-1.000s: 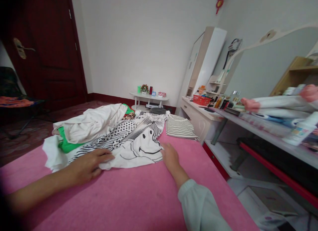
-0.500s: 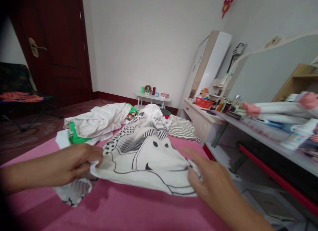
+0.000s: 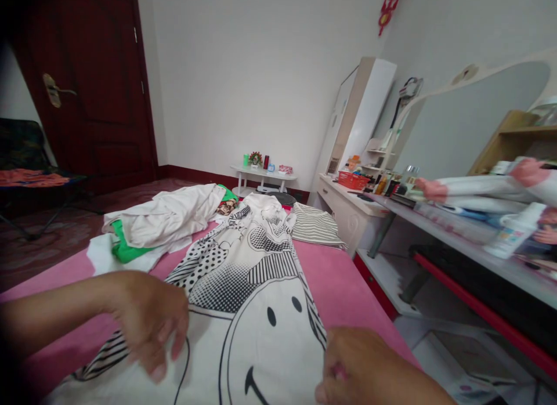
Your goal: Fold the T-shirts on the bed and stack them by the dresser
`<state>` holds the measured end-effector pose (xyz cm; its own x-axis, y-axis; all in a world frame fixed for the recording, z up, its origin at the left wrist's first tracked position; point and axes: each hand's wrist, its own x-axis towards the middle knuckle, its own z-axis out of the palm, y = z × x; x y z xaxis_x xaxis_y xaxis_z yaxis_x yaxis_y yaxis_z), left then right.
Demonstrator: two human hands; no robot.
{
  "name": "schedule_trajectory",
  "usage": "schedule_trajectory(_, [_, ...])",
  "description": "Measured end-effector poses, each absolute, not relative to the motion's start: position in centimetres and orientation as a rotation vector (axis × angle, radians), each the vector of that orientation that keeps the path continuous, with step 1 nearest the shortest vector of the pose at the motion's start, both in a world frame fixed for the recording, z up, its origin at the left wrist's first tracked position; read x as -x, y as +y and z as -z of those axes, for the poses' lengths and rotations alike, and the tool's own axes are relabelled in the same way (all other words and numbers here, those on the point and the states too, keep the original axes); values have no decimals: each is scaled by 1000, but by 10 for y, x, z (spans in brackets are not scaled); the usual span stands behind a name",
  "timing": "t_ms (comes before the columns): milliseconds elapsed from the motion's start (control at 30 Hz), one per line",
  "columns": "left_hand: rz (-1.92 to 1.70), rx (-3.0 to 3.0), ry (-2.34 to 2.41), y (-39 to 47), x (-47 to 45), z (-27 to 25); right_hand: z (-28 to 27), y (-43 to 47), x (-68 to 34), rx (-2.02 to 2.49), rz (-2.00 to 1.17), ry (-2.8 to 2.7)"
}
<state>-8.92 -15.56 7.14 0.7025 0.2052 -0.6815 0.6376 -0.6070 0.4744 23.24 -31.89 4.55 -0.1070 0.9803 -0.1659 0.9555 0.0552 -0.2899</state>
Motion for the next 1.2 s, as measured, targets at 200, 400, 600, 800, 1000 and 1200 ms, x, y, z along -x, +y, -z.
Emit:
schedule_trajectory(200, [-49, -2772, 997, -90, 3, -43, -12, -212, -239, 1926, -297, -1982])
schedule_trajectory(400, [-358, -2715, 1353, -47, -40, 47, 46, -162, -239, 2023, 3, -1787])
schedule_trajectory(600, [-402, -2738, 1400, -48, -42, 70, 33, -116, -260, 2104, -63, -1767])
schedule_trajectory(800, [-445, -2717, 1376, -48, -41, 68, 17, -11, -283, 2138, -61, -1401])
schedule_trajectory(1000, [-447, -2697, 1353, -45, -41, 72, 32, 62, -281, 2126, -46, -1297])
schedule_trajectory(1200, [-443, -2691, 1282, -46, -39, 69, 38, 85, -308, 2001, -35, -1212])
